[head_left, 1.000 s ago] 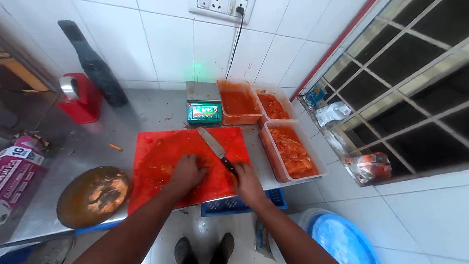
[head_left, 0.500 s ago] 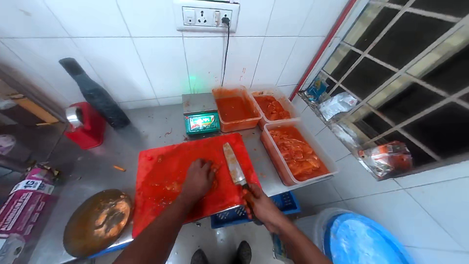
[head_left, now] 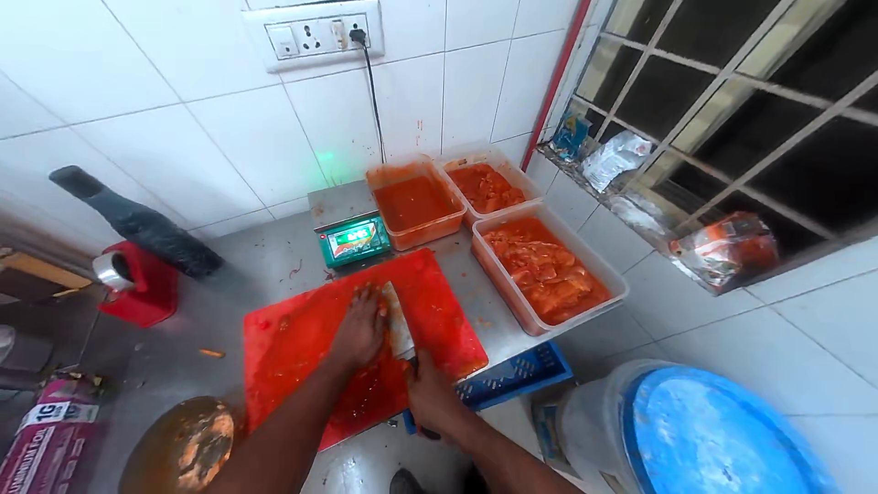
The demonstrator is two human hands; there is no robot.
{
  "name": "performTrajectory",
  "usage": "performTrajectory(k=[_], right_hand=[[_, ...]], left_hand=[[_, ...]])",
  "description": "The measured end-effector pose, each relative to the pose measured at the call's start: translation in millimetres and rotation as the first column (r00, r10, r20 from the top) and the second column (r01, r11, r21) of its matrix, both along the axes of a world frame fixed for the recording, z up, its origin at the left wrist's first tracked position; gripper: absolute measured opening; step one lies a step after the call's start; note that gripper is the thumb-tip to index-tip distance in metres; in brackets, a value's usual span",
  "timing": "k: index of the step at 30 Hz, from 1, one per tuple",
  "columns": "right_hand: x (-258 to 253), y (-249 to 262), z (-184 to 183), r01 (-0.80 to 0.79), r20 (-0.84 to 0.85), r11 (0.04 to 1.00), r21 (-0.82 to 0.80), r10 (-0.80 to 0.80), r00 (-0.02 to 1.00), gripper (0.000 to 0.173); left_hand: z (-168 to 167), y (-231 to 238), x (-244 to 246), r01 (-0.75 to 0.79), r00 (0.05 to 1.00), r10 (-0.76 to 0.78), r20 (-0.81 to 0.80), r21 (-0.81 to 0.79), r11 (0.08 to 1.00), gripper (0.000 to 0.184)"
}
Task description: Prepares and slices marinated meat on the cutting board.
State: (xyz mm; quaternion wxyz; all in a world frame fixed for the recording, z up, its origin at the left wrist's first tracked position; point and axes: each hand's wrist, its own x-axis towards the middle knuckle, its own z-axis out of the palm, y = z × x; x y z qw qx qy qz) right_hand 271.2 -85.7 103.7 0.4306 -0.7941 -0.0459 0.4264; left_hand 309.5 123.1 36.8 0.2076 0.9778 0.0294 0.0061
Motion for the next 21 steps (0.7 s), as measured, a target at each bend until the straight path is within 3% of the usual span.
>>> performTrajectory(k=[5, 11, 16, 21], right_hand=[[-43, -16, -2, -0.024, 0.028, 0.999, 0.033, 0.023, 0.999, 0.046], [-2, 35, 5, -0.036, 0.043, 0.998, -0.051, 0.038, 0.998, 0.041], [-54, 18, -4, -0.042, 0.110, 0.998, -0.046, 0.047, 0.993, 0.042], [-19, 57, -1, -0.071, 0.104, 0.979, -0.190, 0.092, 0.990, 0.043]], left_hand=[[5, 4, 2, -0.020, 0.998, 0.017, -0.058, -0.036, 0.999, 0.060], [-8, 6, -3, -0.052, 0.994, 0.063, 0.086, -0.127, 0.991, 0.054], [-9, 5, -4, -0.137, 0.987, 0.146, 0.072, -0.113, 0.984, 0.057], [-14, 8, -8, -0.106, 0.990, 0.120, 0.072, -0.172, 0.979, 0.060]])
